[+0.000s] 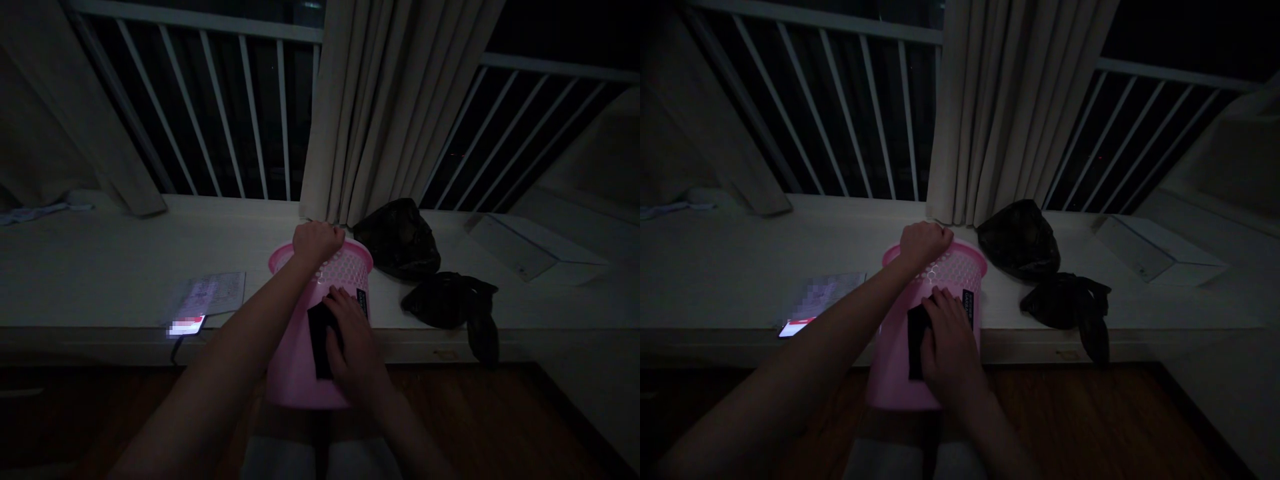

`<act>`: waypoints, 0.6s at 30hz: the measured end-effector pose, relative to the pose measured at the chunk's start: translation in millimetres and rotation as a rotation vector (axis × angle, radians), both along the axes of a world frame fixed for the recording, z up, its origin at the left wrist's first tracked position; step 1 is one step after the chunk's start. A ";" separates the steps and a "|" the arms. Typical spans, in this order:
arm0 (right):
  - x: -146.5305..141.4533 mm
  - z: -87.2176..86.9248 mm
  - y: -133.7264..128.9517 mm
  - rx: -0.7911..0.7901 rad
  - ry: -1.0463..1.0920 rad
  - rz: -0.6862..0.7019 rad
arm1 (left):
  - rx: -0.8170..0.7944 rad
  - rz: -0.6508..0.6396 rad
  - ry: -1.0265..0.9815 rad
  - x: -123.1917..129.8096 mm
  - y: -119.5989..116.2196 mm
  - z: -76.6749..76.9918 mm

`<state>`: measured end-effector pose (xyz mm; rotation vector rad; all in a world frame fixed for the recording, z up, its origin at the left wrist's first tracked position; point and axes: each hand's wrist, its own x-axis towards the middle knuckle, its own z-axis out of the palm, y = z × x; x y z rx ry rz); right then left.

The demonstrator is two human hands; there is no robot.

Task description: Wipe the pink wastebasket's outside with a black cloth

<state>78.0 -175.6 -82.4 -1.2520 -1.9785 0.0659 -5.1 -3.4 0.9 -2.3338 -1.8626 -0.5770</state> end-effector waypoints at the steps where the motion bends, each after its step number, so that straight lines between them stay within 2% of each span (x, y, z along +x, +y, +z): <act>1: 0.6 -2.2 0.6 0.000 0.003 -0.042 | 0.004 -0.001 0.002 0.0 0.2 -0.5; 5: 2.2 -7.8 0.9 -0.051 -0.017 -0.153 | 0.032 0.011 0.007 -0.9 1.0 -2.8; 18: 6.2 -12.5 1.3 -0.108 0.042 -0.112 | 0.012 0.005 -0.005 -1.3 -0.7 -1.3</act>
